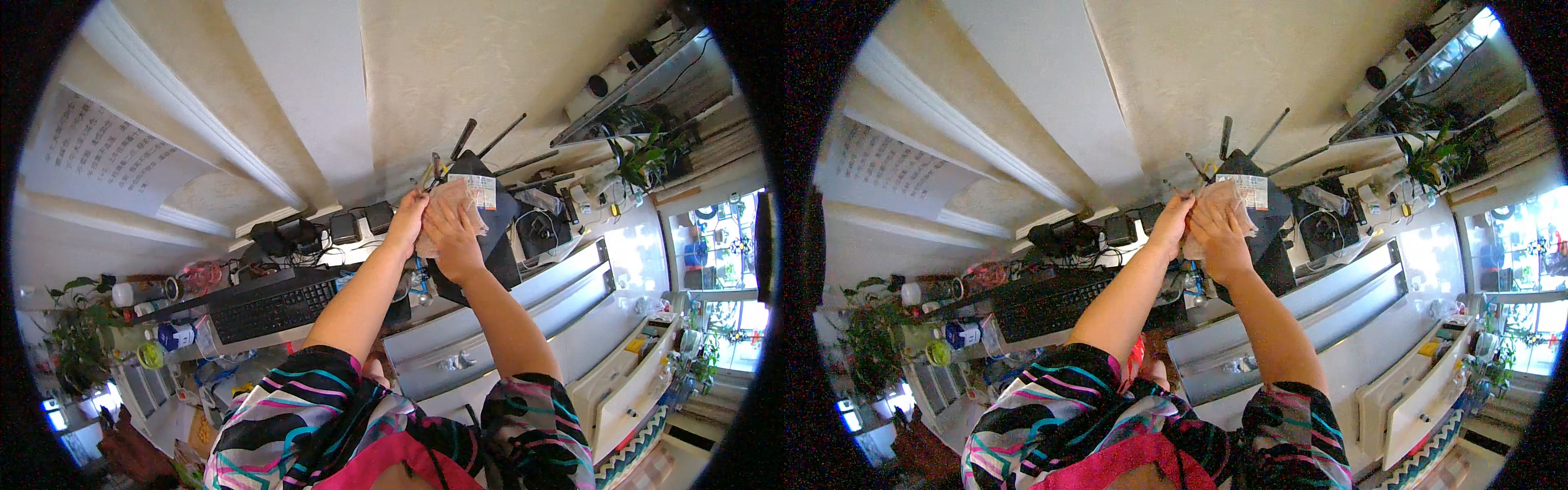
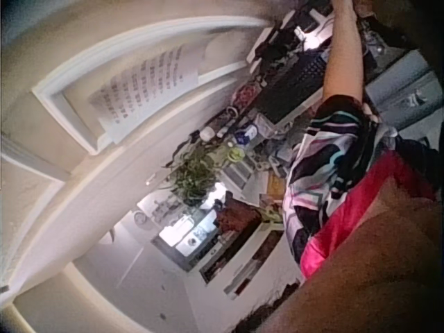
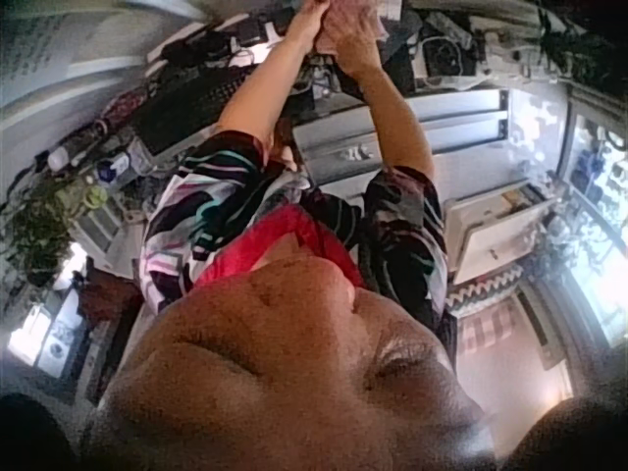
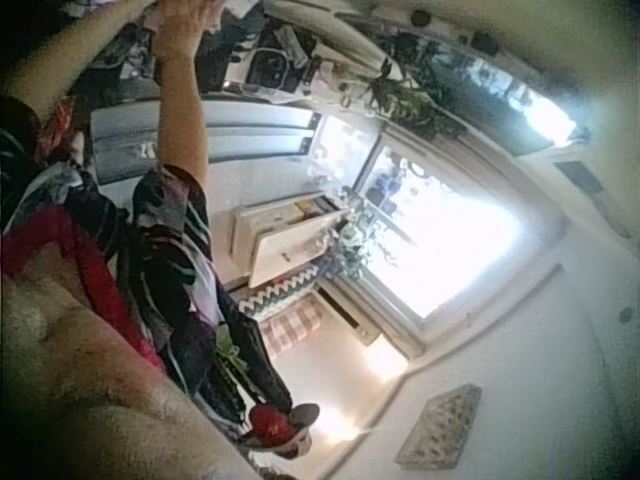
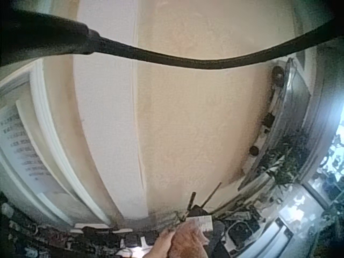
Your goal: The person wipes a white table with a cloth, then moves to a desk area to wipe a laptop, keyboard, and router. They also wipe a drawer front and handle a small blue container and a set of pens, placing them back on the desk.
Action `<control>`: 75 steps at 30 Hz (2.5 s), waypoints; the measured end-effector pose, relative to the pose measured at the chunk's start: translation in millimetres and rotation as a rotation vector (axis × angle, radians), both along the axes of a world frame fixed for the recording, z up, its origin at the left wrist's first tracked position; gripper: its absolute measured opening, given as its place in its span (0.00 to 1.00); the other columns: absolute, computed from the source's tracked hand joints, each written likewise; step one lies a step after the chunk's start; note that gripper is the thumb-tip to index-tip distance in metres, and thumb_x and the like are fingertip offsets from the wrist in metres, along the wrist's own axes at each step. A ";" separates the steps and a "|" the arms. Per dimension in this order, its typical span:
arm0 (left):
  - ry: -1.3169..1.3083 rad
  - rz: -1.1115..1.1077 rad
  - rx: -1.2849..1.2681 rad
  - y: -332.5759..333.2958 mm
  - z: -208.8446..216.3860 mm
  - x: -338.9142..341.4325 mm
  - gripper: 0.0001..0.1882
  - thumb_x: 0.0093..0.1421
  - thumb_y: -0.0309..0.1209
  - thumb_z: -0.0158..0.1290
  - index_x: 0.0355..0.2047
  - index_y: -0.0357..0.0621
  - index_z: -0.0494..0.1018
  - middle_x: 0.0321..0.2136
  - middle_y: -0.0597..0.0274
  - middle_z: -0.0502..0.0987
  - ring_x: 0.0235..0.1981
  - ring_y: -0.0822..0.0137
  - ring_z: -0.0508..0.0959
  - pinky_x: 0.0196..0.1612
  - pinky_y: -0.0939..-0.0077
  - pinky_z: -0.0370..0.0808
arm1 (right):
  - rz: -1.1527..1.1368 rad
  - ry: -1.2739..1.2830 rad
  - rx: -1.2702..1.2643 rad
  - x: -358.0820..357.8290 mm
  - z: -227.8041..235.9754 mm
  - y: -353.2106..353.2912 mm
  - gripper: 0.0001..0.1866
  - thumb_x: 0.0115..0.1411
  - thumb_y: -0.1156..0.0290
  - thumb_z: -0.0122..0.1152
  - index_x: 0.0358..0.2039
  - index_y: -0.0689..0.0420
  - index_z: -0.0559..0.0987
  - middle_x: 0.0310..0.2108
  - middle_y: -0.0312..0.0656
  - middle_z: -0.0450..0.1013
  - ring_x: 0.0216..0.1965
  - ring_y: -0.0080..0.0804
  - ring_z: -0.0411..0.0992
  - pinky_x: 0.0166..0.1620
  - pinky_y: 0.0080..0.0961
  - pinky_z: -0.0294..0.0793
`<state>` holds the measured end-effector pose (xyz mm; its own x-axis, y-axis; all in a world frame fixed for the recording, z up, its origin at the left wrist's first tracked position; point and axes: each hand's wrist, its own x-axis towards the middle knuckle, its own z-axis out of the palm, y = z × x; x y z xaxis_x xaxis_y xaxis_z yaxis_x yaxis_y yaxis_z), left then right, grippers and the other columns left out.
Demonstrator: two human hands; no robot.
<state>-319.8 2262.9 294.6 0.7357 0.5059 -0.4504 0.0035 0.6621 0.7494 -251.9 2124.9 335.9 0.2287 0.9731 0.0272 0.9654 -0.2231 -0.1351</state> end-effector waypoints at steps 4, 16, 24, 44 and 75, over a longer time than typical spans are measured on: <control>0.068 0.048 0.107 2.2 -5.6 -2.8 0.18 0.70 0.39 0.52 0.55 0.43 0.70 0.45 0.60 0.77 0.46 0.66 0.76 0.49 0.69 0.73 | 0.082 0.073 0.017 1.2 9.7 -6.5 0.35 0.53 0.78 0.55 0.65 0.52 0.71 0.70 0.37 0.61 0.74 0.40 0.49 0.74 0.49 0.41; -0.176 -0.276 1.695 -53.6 61.0 -4.7 0.25 0.63 0.36 0.55 0.58 0.38 0.70 0.62 0.48 0.68 0.65 0.50 0.66 0.66 0.56 0.62 | -0.070 0.143 0.142 -7.7 -45.3 -52.0 0.32 0.56 0.72 0.55 0.64 0.55 0.70 0.69 0.50 0.60 0.72 0.47 0.52 0.74 0.47 0.45; -0.127 -0.697 1.864 -15.5 36.0 23.5 0.36 0.69 0.49 0.48 0.68 0.36 0.60 0.72 0.49 0.55 0.74 0.55 0.52 0.74 0.56 0.50 | -0.111 0.575 0.311 -5.9 1.1 -94.2 0.25 0.53 0.77 0.62 0.53 0.49 0.79 0.55 0.48 0.74 0.61 0.52 0.68 0.66 0.45 0.63; -0.068 -0.676 1.869 -19.8 34.7 18.5 0.32 0.62 0.32 0.52 0.65 0.31 0.63 0.70 0.45 0.57 0.74 0.53 0.52 0.75 0.56 0.49 | -0.434 0.268 0.391 50.7 -12.8 -48.2 0.38 0.59 0.67 0.59 0.71 0.48 0.62 0.74 0.42 0.53 0.75 0.49 0.47 0.73 0.51 0.45; -0.184 -0.555 1.844 -20.9 20.8 19.7 0.17 0.62 0.37 0.51 0.45 0.38 0.78 0.50 0.43 0.77 0.57 0.46 0.72 0.67 0.52 0.62 | -0.383 -0.073 0.318 78.6 23.5 46.6 0.31 0.57 0.68 0.55 0.63 0.58 0.70 0.67 0.43 0.62 0.65 0.49 0.61 0.64 0.46 0.63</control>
<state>-300.1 2242.0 315.4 0.9253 -0.0768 0.3715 -0.2450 -0.8687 0.4305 -173.3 2171.5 359.4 0.5543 0.7604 0.3384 0.8317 -0.5221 -0.1890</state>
